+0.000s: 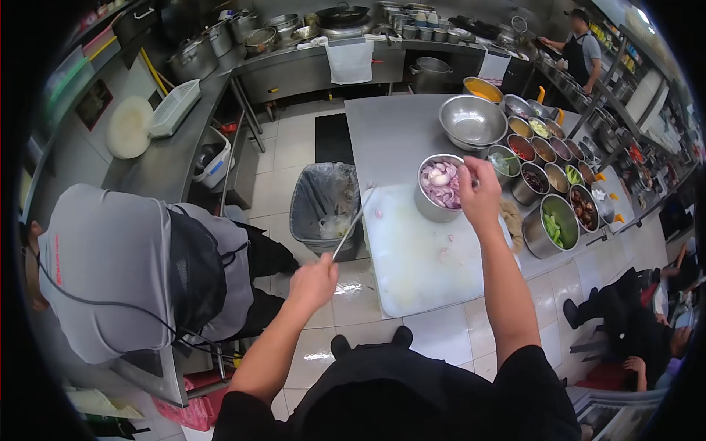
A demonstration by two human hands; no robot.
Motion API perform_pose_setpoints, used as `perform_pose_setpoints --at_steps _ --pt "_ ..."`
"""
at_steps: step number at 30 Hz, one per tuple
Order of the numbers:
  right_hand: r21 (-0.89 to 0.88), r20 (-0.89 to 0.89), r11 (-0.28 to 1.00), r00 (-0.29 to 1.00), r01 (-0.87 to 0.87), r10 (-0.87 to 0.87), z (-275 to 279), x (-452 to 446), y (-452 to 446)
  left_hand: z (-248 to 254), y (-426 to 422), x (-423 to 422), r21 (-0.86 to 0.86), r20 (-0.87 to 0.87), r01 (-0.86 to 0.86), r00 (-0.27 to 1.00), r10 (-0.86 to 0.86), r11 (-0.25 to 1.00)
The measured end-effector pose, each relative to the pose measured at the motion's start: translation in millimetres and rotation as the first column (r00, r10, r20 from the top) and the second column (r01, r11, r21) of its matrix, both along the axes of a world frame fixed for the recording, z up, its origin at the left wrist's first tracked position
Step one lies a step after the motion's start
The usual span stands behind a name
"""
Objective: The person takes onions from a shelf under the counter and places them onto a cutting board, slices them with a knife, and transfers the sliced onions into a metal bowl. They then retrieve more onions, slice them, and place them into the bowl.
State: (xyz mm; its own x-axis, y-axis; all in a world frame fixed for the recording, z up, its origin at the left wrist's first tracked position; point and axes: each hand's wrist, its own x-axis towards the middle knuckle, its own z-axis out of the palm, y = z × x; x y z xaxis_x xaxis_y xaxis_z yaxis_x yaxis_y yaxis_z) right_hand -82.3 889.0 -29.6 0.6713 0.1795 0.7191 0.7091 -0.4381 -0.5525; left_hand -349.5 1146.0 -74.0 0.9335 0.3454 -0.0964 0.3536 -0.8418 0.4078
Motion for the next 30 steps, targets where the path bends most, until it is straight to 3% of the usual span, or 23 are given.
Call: perform_pose_setpoints --at_steps 2,5,8,11,14,17,19,20,22,23,25,28,30 --pt "0.043 -0.057 0.998 0.997 -0.049 0.052 -0.7 -27.7 -13.0 -1.3 7.4 21.9 0.063 -0.025 -0.03 0.999 0.032 0.998" --pt "-0.002 -0.301 0.999 0.953 -0.047 0.044 -35.5 -50.4 -37.6 -5.8 10.0 41.4 0.11 -0.048 -0.044 0.998 0.05 0.993" --pt "-0.397 -0.233 0.916 0.96 0.053 -0.157 -86.3 -61.5 -59.0 -2.7 6.7 48.5 0.109 -0.066 -0.031 0.997 0.039 0.994" --pt "-0.544 -0.319 0.826 0.875 0.147 -0.366 -127.1 -66.0 -68.1 0.4 -12.9 35.4 0.069 -0.125 0.004 0.992 0.005 0.998" --pt "-0.575 -0.349 0.814 0.878 0.076 -0.329 -135.2 -67.0 -62.9 -2.9 -34.7 17.6 0.051 -0.216 0.044 0.976 -0.032 0.998" --pt "-0.47 -0.47 0.874 0.873 -0.124 -0.129 -129.7 -77.4 -48.6 -5.4 -59.7 -8.6 -0.018 -0.223 0.147 0.964 -0.147 0.989" --pt "-0.306 -0.454 0.95 0.886 -0.062 -0.088 -108.9 -77.3 -32.3 3.8 -71.6 -23.6 -0.093 -0.184 0.212 0.957 -0.226 0.973" --pt "-0.221 -0.449 0.975 0.891 -0.036 -0.069 -98.3 -77.7 -24.8 -3.3 -69.6 -30.3 -0.128 -0.12 0.189 0.971 -0.205 0.974" --pt "-0.186 -0.424 0.963 0.9 -0.193 0.099 -75.4 -71.3 1.1 -19.8 -59.4 -40.4 -0.195 0.005 0.161 0.987 -0.163 0.968" --pt "-0.171 -0.409 0.947 0.894 -0.272 0.183 -67.3 -63.1 18.1 -11.7 -58.1 -39.4 -0.382 -0.095 0.045 0.992 -0.088 0.923" --pt "-0.238 -0.372 0.9 0.89 -0.366 0.264 -65.5 -39.3 61.8 13.2 -52.1 -40.7 -0.668 -0.323 -0.226 0.946 -0.002 0.709" --pt "-0.337 -0.399 0.855 0.882 -0.395 0.25 -83.5 3.0 125.8 -31.2 -34.9 -54.8 -0.777 -0.318 -0.209 0.945 -0.083 0.594" --pt "-0.42 -0.438 0.821 0.878 -0.388 0.191 -96.3 27.6 159.3 -31.9 -25.6 -54.2 -0.742 -0.35 -0.176 0.925 -0.149 0.647"
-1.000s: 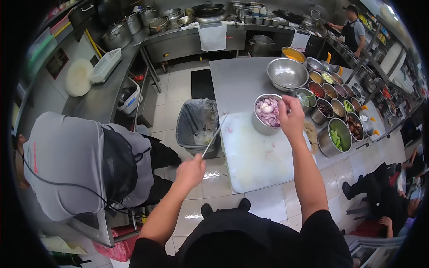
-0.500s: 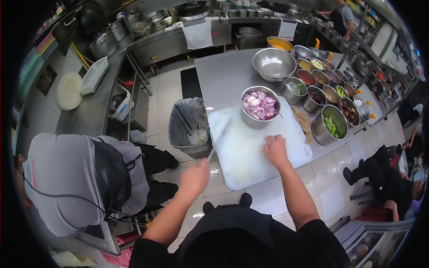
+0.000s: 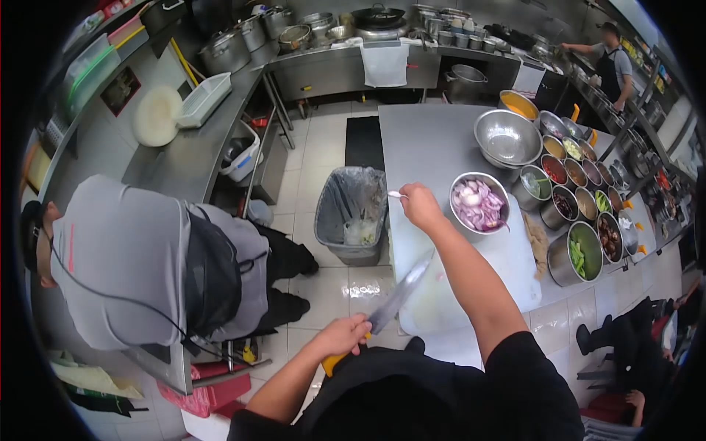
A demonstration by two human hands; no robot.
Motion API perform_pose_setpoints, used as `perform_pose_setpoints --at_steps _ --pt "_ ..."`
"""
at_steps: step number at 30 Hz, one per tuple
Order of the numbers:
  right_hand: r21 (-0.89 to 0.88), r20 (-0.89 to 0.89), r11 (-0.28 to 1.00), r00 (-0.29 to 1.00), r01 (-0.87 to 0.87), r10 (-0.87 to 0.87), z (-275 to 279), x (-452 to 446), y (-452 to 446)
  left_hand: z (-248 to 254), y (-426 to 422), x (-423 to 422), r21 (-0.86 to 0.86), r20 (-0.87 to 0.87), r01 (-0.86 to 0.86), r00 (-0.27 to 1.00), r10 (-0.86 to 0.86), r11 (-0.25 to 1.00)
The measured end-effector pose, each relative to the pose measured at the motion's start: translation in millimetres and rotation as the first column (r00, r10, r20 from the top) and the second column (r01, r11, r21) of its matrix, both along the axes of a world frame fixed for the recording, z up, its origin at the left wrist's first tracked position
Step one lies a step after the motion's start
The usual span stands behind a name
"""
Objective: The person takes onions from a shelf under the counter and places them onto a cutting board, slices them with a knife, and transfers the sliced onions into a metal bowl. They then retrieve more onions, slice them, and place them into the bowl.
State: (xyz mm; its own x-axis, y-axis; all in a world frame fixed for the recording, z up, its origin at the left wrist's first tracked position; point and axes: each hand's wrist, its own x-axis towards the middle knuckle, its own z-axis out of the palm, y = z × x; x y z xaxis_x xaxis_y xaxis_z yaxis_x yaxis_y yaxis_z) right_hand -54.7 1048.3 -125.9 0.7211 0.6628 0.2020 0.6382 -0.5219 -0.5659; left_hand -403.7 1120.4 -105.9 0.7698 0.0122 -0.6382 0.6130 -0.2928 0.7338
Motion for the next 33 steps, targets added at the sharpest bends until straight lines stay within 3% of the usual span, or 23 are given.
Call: perform_pose_setpoints --at_steps 6,8,12,14,15,17,20,24,25,28,33 --pt "-0.298 0.031 0.924 0.97 0.238 -0.239 -41.6 32.5 58.5 -12.6 43.0 12.1 -0.087 -0.021 0.084 0.996 -0.086 0.993" --pt "-0.28 0.023 0.939 0.98 0.198 -0.199 -68.7 45.3 68.1 -4.2 54.5 19.4 -0.086 -0.013 0.144 0.989 -0.145 0.986" --pt "-0.152 0.061 0.971 0.982 0.186 -0.179 -48.9 33.3 57.5 -17.4 74.7 29.3 -0.119 -0.008 0.181 0.983 -0.183 0.976" --pt "-0.013 -0.229 0.985 0.958 0.171 -0.17 15.7 -16.2 26.8 -24.7 82.8 29.8 -0.143 -0.003 0.179 0.983 -0.182 0.973" --pt "0.141 -0.12 0.978 0.984 0.151 -0.134 32.1 -41.0 4.0 -24.9 85.6 31.4 -0.137 0.014 0.181 0.983 -0.181 0.974" --pt "0.193 -0.056 0.963 0.982 0.19 -0.182 53.4 -81.1 -55.4 -25.8 87.5 33.1 -0.129 -0.012 0.156 0.987 -0.159 0.979" --pt "0.025 -0.16 0.876 0.867 0.482 -0.472 45.7 -113.5 -149.2 -17.3 85.8 36.4 -0.112 -0.035 0.148 0.988 -0.153 0.983" --pt "-0.29 -0.007 0.683 0.712 0.67 -0.702 -6.9 -109.1 -225.5 -10.1 76.1 39.1 -0.055 -0.028 0.135 0.99 -0.137 0.989" --pt "-0.318 0.052 0.699 0.748 0.64 -0.661 -20.5 -106.5 -228.6 -9.3 72.3 38.6 -0.05 -0.024 0.115 0.993 -0.117 0.992" --pt "-0.191 0.134 0.751 0.774 0.633 -0.619 -39.4 -103.3 -198.1 -8.3 55.8 37.0 -0.018 -0.005 0.064 0.998 -0.064 0.998" --pt "-0.235 -0.015 0.892 0.916 0.386 -0.401 -17.6 -115.0 -158.8 9.4 15.2 45.3 0.011 -0.003 0.048 0.999 -0.048 0.999"
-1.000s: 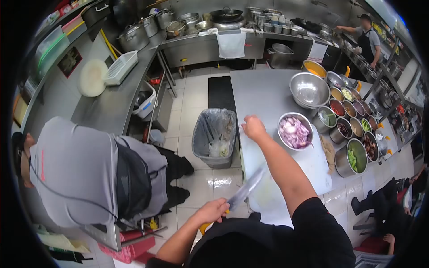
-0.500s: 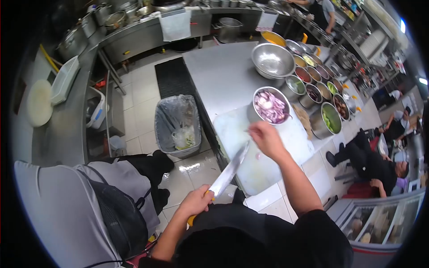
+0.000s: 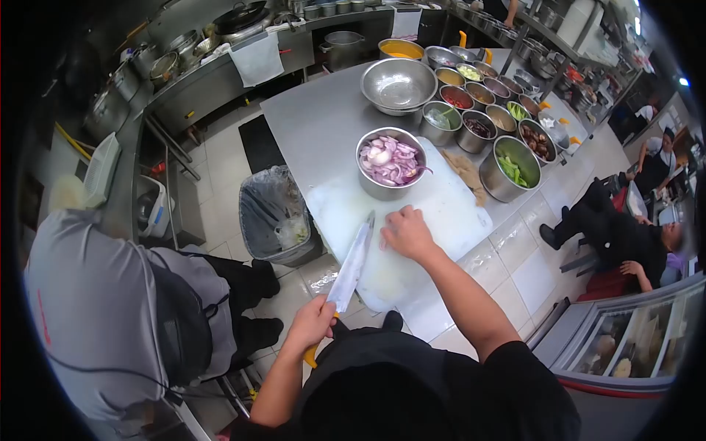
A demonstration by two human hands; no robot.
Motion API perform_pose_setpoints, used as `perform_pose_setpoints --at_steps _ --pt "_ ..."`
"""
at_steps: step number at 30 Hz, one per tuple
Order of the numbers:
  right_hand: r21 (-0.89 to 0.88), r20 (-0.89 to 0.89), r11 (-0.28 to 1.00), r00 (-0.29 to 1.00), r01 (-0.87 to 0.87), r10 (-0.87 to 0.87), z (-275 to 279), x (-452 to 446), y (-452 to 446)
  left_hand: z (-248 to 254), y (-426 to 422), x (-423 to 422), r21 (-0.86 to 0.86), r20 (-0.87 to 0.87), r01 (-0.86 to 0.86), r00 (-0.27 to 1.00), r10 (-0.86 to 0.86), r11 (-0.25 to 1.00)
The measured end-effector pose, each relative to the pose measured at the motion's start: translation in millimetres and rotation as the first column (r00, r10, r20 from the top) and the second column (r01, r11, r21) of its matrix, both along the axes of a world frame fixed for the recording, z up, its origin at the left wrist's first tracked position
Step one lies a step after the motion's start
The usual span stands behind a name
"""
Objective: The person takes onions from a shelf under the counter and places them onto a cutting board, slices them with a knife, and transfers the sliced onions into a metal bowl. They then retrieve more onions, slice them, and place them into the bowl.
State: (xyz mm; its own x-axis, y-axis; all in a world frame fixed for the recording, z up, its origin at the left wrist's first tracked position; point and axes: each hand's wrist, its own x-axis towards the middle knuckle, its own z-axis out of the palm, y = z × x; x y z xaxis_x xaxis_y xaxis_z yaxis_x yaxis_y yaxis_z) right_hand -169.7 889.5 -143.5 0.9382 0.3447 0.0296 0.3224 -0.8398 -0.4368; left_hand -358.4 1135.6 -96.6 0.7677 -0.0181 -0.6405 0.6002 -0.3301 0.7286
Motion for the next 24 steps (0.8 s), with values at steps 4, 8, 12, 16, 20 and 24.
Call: perform_pose_setpoints --at_steps 4,8,12,16,20,24 --pt "0.076 -0.085 0.987 0.986 -0.139 0.145 5.7 -4.2 -36.2 -0.3 -28.6 3.1 0.079 0.027 0.055 0.998 -0.057 0.995" --pt "-0.052 -0.181 0.997 0.982 0.05 -0.058 29.1 -2.5 -89.9 -0.6 -33.2 -10.8 0.156 0.044 -0.038 0.999 0.032 0.987" --pt "-0.114 -0.246 0.993 0.969 -0.029 0.001 30.7 -7.8 -71.7 -3.9 -36.7 -22.2 0.179 0.018 -0.115 0.993 0.113 0.977" --pt "0.067 -0.196 0.992 0.973 -0.111 0.123 18.3 -18.1 -43.1 -16.6 -64.6 -16.0 0.149 0.029 -0.071 0.997 0.068 0.986" --pt "0.28 -0.07 0.952 0.986 -0.128 0.153 -4.8 -22.4 -58.7 -14.1 -89.8 -13.7 0.165 -0.006 0.039 0.999 -0.039 0.986" --pt "0.431 -0.047 0.902 0.997 -0.037 0.063 -13.8 -37.3 -85.0 -14.4 -109.2 -18.7 0.14 -0.002 0.089 0.996 -0.089 0.986"
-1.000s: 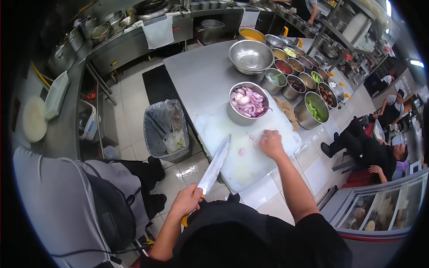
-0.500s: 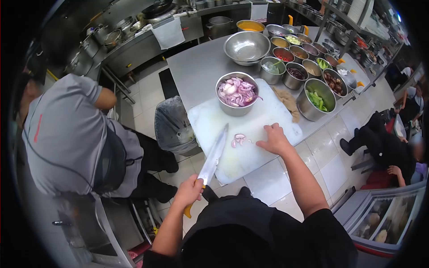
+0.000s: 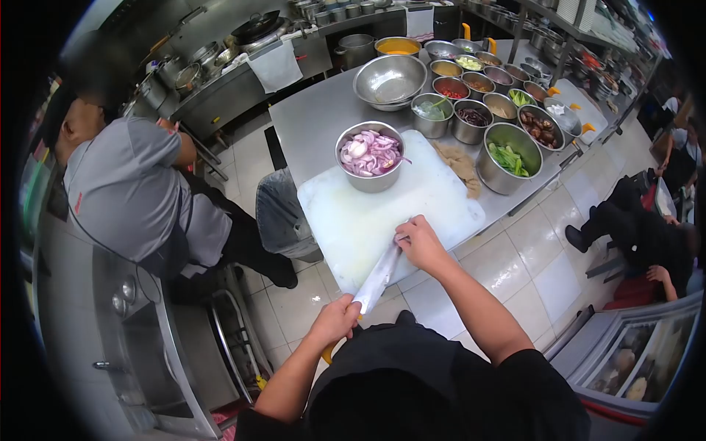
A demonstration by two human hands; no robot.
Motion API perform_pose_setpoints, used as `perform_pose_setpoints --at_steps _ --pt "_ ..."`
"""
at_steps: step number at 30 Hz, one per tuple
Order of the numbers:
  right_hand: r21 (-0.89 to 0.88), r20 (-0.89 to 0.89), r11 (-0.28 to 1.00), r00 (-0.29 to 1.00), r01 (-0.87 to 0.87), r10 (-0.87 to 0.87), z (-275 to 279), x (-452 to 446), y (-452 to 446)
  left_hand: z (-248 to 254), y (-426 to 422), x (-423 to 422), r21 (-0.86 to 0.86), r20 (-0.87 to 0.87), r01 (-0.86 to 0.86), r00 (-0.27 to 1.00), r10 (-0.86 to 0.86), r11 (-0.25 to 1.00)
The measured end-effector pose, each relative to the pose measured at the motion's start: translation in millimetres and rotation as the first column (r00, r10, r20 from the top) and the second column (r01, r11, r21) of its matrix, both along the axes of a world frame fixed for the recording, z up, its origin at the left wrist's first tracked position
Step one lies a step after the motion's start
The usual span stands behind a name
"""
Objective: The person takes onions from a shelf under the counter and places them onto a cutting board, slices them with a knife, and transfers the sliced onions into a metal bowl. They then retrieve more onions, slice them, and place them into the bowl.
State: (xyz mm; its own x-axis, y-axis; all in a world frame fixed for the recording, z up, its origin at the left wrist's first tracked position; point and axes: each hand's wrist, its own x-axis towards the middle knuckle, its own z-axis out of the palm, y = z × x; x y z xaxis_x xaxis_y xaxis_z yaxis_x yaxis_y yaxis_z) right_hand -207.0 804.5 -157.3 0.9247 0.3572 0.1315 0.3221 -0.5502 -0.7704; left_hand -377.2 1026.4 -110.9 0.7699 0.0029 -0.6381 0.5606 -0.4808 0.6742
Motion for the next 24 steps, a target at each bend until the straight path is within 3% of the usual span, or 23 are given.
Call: perform_pose_setpoints --at_steps 5,11,14,17,20,22,24 --pt "-0.016 0.049 0.999 0.998 0.041 -0.04 18.6 3.6 -10.4 7.8 -3.8 5.8 -0.144 0.022 -0.037 0.999 0.04 0.989" --pt "-0.116 0.316 0.991 0.944 -0.061 0.095 123.2 80.9 40.5 63.3 26.0 33.4 -0.14 0.24 -0.142 0.955 0.172 0.98" --pt "-0.187 0.333 0.972 0.921 -0.143 0.2 139.3 139.8 74.4 73.5 56.3 32.0 -0.078 0.217 -0.175 0.958 0.188 0.981" --pt "-0.462 0.175 0.886 0.984 0.052 0.034 140.1 164.1 78.4 68.4 91.6 11.9 -0.045 0.167 -0.177 0.969 0.182 0.983" --pt "-0.406 0.357 0.854 0.917 0.324 -0.178 111.9 151.0 44.3 53.2 124.3 -10.1 -0.05 0.106 -0.134 0.985 0.139 0.99" --pt "-0.256 -0.077 0.931 0.954 0.261 -0.289 93.2 155.4 23.3 47.8 137.9 -19.7 -0.077 0.08 -0.1 0.991 0.106 0.992" --pt "-0.276 -0.05 0.924 0.956 0.265 -0.289 94.5 155.5 25.5 42.2 147.0 -17.9 -0.067 0.099 0.0 0.995 0.007 0.998"
